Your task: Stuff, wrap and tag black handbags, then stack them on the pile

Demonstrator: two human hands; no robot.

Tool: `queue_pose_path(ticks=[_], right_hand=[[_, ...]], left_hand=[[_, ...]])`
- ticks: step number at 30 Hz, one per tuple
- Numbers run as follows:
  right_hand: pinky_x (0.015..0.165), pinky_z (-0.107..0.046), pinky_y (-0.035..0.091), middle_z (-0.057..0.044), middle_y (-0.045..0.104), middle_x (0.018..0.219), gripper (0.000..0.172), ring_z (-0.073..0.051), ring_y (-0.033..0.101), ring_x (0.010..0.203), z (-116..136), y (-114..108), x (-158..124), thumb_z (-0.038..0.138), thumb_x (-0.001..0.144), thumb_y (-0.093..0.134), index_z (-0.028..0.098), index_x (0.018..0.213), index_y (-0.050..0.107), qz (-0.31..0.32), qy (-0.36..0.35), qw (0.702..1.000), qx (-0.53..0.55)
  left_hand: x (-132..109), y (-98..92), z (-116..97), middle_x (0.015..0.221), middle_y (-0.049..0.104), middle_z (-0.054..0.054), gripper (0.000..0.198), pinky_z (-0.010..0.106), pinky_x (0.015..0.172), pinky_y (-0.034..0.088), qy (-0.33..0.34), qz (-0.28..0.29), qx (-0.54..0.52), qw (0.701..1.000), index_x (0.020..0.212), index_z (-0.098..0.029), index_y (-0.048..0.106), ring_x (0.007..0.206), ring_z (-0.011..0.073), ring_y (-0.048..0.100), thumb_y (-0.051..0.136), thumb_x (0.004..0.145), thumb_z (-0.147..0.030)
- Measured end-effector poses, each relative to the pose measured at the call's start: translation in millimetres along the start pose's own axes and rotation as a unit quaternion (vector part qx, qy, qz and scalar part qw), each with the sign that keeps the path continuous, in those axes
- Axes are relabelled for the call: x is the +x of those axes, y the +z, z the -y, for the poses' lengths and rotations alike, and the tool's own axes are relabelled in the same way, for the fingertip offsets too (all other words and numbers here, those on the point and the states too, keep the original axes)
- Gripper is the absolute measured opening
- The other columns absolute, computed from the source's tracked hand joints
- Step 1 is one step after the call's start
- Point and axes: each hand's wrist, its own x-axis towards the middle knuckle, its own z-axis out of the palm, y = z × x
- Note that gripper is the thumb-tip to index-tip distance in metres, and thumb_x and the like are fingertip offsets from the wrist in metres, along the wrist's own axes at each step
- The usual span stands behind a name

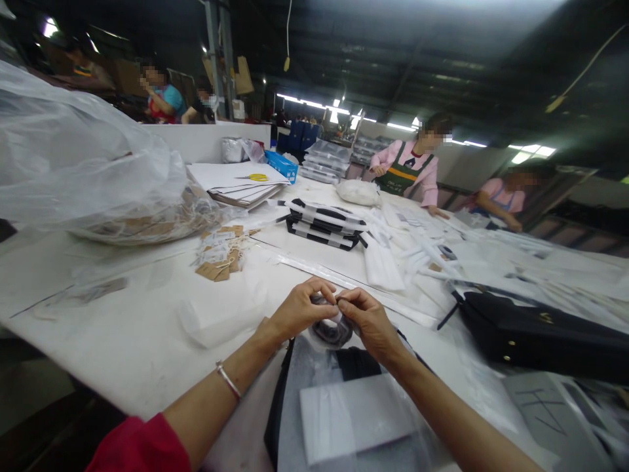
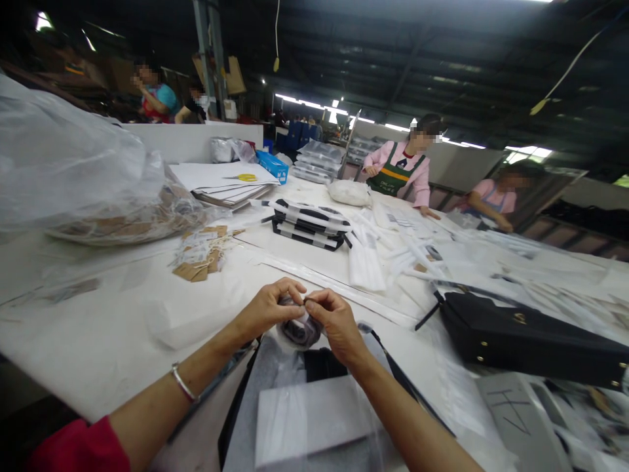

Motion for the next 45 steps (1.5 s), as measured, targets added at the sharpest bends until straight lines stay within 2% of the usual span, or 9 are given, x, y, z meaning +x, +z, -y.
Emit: queue_pose_path(ticks=[5,9,13,16,20,31,36,40,45], right_hand=[[0.067,-0.030,0.050,-0.003,0.069,0.084,0.027,-0.018,0.061,0.075,0,-3,-1,0.042,0.069,0.081,0.020,0.077,0.069,-0.002,-0.017,0.999,-0.048],[0.073,-0.033,0.052,-0.005,0.071,0.085,0.020,-0.020,0.065,0.080,7,-6,0,0.040,0.076,0.076,0.021,0.079,0.073,0.032,-0.103,0.980,-0.166],[0.080,-0.038,0.055,-0.007,0.073,0.092,0.012,-0.022,0.068,0.088,15,-10,0,0.033,0.085,0.069,0.023,0.089,0.075,0.079,-0.217,0.929,-0.289],[0.086,-0.040,0.056,-0.007,0.073,0.102,0.024,-0.024,0.068,0.095,16,-14,-2,0.033,0.082,0.074,0.025,0.105,0.072,0.124,-0.289,0.875,-0.368],[0.087,-0.039,0.058,-0.009,0.072,0.106,0.028,-0.023,0.069,0.098,12,-15,-4,0.027,0.085,0.071,0.026,0.113,0.069,0.106,-0.361,0.812,-0.447],[0.086,-0.037,0.059,-0.011,0.071,0.108,0.026,-0.022,0.067,0.099,12,-8,-2,0.019,0.093,0.059,0.023,0.118,0.065,0.099,-0.430,0.756,-0.484],[0.091,-0.041,0.058,-0.010,0.071,0.113,0.028,-0.024,0.067,0.103,18,-15,-10,0.026,0.090,0.065,0.024,0.117,0.066,0.077,-0.392,0.763,-0.508],[0.094,-0.040,0.055,-0.008,0.072,0.112,0.024,-0.025,0.067,0.105,57,-57,-55,0.028,0.089,0.065,0.025,0.113,0.069,-0.040,-0.357,0.769,-0.529],[0.088,-0.038,0.054,-0.005,0.075,0.101,0.024,-0.025,0.070,0.095,101,-169,-163,0.042,0.089,0.058,0.024,0.095,0.073,-0.301,-0.189,0.708,-0.610]], left_hand=[[1,5.5,3,0.096,0.067,0.005,0.016,0.025,0.069,0.048,-0.072,0.002,-0.123,0.990,0.072,-0.015,0.063,0.079,0.0157,0.063,0.075,0.062,-0.020],[2,7.3,4,0.085,0.068,0.004,0.016,0.024,0.066,0.046,-0.096,-0.019,-0.159,0.982,0.069,-0.014,0.062,0.071,0.0127,0.060,0.074,0.058,-0.016],[3,6.5,3,0.069,0.063,-0.001,0.021,0.021,0.058,0.042,-0.138,-0.037,-0.190,0.971,0.072,-0.015,0.060,0.057,0.0091,0.055,0.073,0.055,-0.014],[3,4.0,5,0.065,0.061,-0.003,0.024,0.020,0.054,0.040,-0.159,-0.025,-0.220,0.962,0.075,-0.015,0.061,0.053,0.0077,0.052,0.073,0.054,-0.015],[6,0.3,6,0.066,0.062,-0.001,0.025,0.021,0.057,0.043,-0.185,0.014,-0.251,0.950,0.075,-0.014,0.063,0.057,0.0095,0.056,0.074,0.052,-0.017],[13,1.0,6,0.055,0.054,-0.004,0.026,0.020,0.050,0.035,-0.211,-0.023,-0.212,0.954,0.066,-0.016,0.054,0.049,0.0073,0.047,0.074,0.050,-0.023],[15,2.9,6,0.053,0.052,-0.006,0.024,0.019,0.047,0.031,-0.210,-0.058,-0.178,0.960,0.062,-0.016,0.053,0.047,0.0060,0.044,0.071,0.047,-0.020],[16,-2.6,4,0.049,0.048,-0.007,0.024,0.019,0.042,0.021,-0.213,-0.073,-0.139,0.964,0.062,-0.016,0.054,0.042,0.0040,0.036,0.070,0.046,-0.022],[16,-8.0,3,0.050,0.052,-0.007,0.030,0.019,0.042,0.026,-0.217,-0.068,-0.114,0.967,0.063,-0.016,0.055,0.043,0.0063,0.041,0.075,0.044,-0.029]])
